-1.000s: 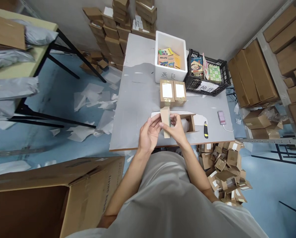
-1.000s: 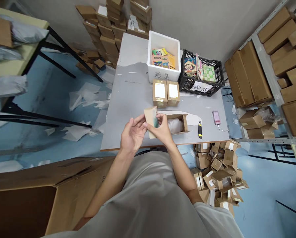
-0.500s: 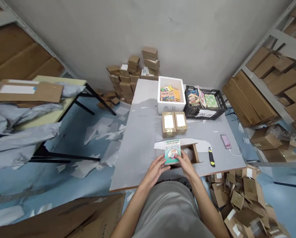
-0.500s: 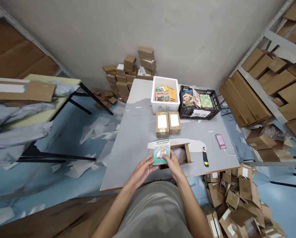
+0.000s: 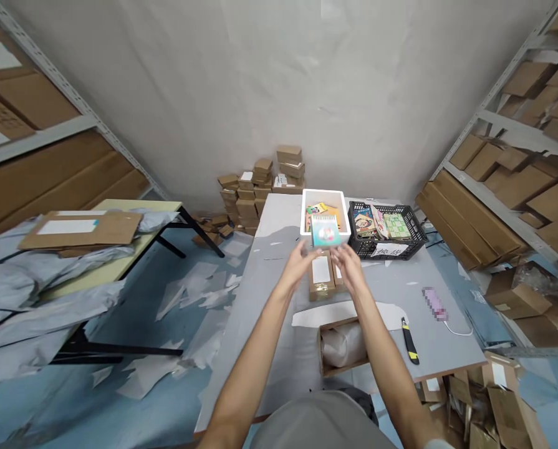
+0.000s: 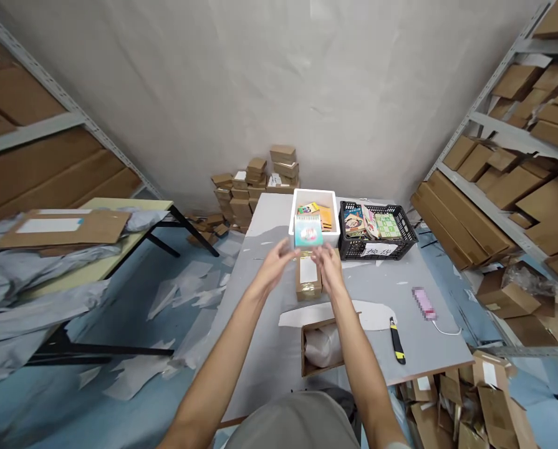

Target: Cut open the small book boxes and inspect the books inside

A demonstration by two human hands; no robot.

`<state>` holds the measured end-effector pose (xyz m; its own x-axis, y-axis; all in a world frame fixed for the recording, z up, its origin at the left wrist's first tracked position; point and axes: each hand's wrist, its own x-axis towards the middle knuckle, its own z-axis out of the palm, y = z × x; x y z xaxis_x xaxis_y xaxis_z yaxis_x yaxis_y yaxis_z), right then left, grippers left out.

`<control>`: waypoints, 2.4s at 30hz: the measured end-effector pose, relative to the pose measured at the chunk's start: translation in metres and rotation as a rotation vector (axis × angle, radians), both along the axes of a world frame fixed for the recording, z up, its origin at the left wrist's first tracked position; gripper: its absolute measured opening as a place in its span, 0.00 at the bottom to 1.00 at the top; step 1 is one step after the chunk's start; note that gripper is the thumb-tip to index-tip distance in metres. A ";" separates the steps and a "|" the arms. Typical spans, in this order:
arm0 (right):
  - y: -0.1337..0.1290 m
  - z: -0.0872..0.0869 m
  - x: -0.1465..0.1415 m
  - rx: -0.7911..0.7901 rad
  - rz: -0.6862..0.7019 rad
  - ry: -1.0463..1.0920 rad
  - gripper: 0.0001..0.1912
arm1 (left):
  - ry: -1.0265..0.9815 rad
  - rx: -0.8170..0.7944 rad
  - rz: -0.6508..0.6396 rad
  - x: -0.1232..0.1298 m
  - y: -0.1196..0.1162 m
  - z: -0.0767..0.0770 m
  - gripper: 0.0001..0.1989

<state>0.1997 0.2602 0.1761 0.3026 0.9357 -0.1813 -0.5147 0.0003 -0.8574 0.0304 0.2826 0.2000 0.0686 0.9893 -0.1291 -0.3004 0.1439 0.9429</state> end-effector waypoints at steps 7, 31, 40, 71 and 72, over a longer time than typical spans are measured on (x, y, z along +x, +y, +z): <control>-0.018 -0.031 0.067 -0.055 -0.042 -0.307 0.35 | 0.094 0.073 0.114 -0.020 -0.015 -0.018 0.47; -0.296 -0.125 0.164 -0.586 0.163 -0.426 0.34 | 0.147 -0.592 -0.363 -0.009 -0.224 -0.180 0.43; -0.429 -0.108 0.144 -0.660 -0.370 -0.308 0.29 | 0.272 -0.423 -0.768 0.065 -0.230 -0.155 0.40; -0.841 -0.162 0.338 -0.684 -1.742 0.252 0.31 | 0.563 0.477 -2.020 0.634 -0.572 -0.125 0.32; -0.851 -0.163 0.334 -0.685 -1.793 0.279 0.29 | 0.534 0.547 -2.057 0.643 -0.593 -0.122 0.31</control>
